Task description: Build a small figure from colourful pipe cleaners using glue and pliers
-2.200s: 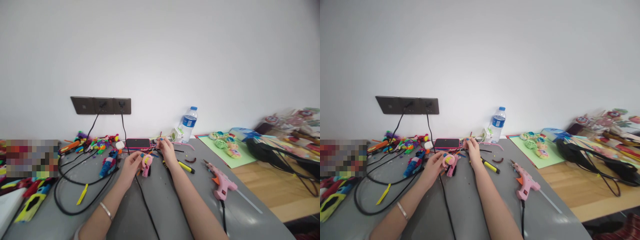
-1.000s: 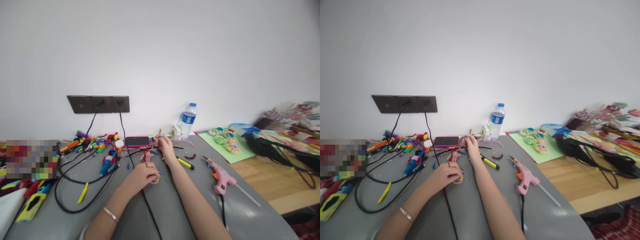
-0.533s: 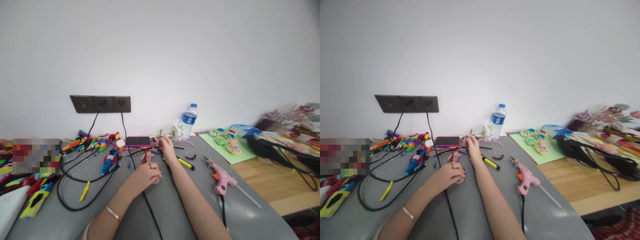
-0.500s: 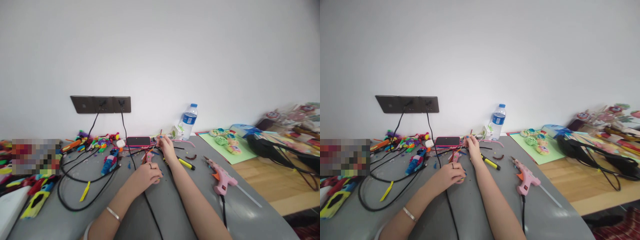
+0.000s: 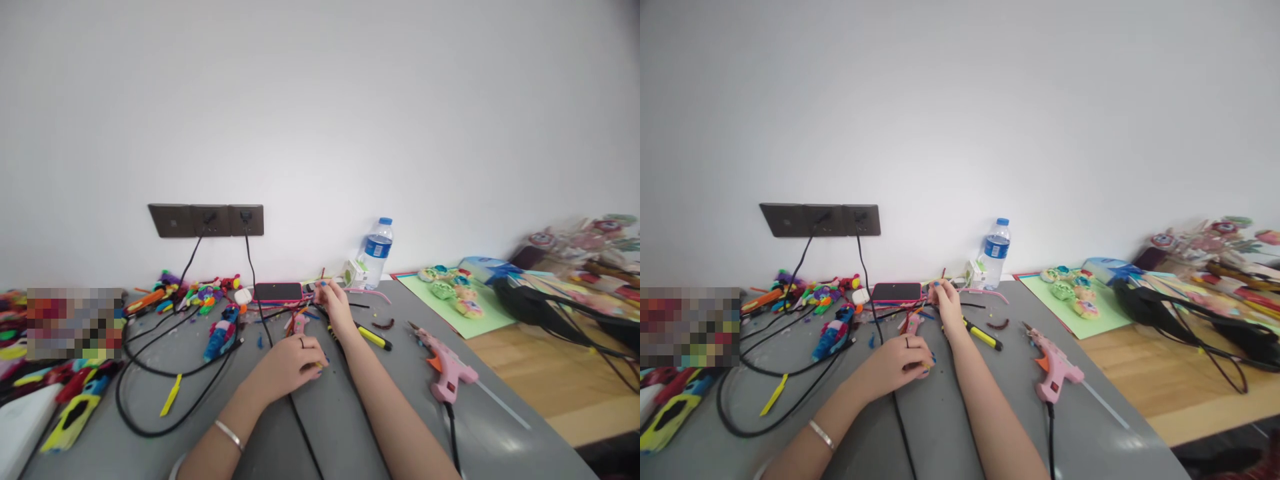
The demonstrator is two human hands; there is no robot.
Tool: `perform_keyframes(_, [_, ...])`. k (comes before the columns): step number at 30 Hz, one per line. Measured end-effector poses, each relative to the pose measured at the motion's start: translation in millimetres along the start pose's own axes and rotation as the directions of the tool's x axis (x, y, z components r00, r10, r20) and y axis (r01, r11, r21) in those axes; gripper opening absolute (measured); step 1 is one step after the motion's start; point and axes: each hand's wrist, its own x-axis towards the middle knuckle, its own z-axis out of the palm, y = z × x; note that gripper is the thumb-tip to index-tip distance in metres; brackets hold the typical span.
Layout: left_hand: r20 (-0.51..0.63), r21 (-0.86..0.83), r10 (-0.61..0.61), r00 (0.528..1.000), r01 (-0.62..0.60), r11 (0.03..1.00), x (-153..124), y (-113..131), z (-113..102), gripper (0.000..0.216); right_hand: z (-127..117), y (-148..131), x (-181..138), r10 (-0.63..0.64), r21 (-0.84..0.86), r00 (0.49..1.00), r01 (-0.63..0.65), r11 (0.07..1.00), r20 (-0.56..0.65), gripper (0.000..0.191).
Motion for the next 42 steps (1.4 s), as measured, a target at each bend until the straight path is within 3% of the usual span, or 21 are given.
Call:
perform_keyframes(4, [-0.133, -0.180, -0.072, 0.989, 0.047, 0.983, 0.8, -3.8, 3.9, 0.012, -2.2, 1.4, 0.9, 0.007, -0.011, 1.000, -0.007, 1.000, -0.007, 0.026])
perform_keyframes(7, [-0.263, -0.349, -0.210, 0.941, 0.110, 0.930, 2.6, -6.8, 2.9, 0.004, -2.3, 1.6, 0.8, 0.018, -0.010, 1.000, -0.018, 1.000, -0.010, 0.027])
perform_keyframes(12, [-0.360, -0.757, -0.522, 0.773, 0.084, 0.648, 5.2, -13.9, -4.9, 0.023, -0.3, -0.3, -1.0, 0.034, 0.023, 0.999, -0.034, 0.999, -0.009, 0.028])
perform_keyframes(15, [-0.375, -0.860, -0.645, 0.666, 0.009, 0.510, 7.0, -16.3, -10.0, 0.031, 1.4, -0.6, -1.8, 0.065, 0.032, 0.998, -0.065, 0.997, 0.011, 0.030])
perform_keyframes(17, [-0.352, -0.907, -0.692, 0.631, -0.045, 0.419, 8.3, -15.9, -12.5, 0.034, 2.5, -0.1, -1.9, 0.090, 0.032, 0.995, -0.091, 0.995, 0.033, 0.033])
perform_keyframes(23, [-0.295, -0.955, -0.742, 0.602, -0.158, 0.252, 9.1, -16.3, -15.1, 0.036, 6.3, -3.6, -5.9, 0.185, 0.077, 0.968, -0.200, 0.977, 0.170, 0.040])
perform_keyframes(27, [-0.320, -0.947, -0.749, 0.580, -0.220, 0.234, 8.4, -20.5, -16.4, 0.031, 10.5, -11.8, -15.3, 0.283, 0.062, 0.858, -0.340, 0.939, 0.428, 0.042])
perform_keyframes(30, [-0.327, -0.944, -0.744, 0.582, -0.237, 0.230, 8.3, -23.0, -17.4, 0.029, 12.3, -16.3, -21.8, 0.285, 0.022, 0.789, -0.353, 0.935, 0.544, 0.035])
perform_keyframes(36, [-0.297, -0.948, -0.772, 0.562, -0.269, 0.169, 8.1, -27.9, -15.9, 0.028, 9.8, -20.1, -24.1, 0.250, 0.042, 0.788, -0.330, 0.943, 0.563, 0.028])
perform_keyframes(42, [-0.295, -0.951, -0.755, 0.586, -0.258, 0.171, 6.8, -27.8, -15.6, 0.025, 10.2, -20.1, -23.9, 0.258, 0.049, 0.789, -0.342, 0.938, 0.557, 0.026])
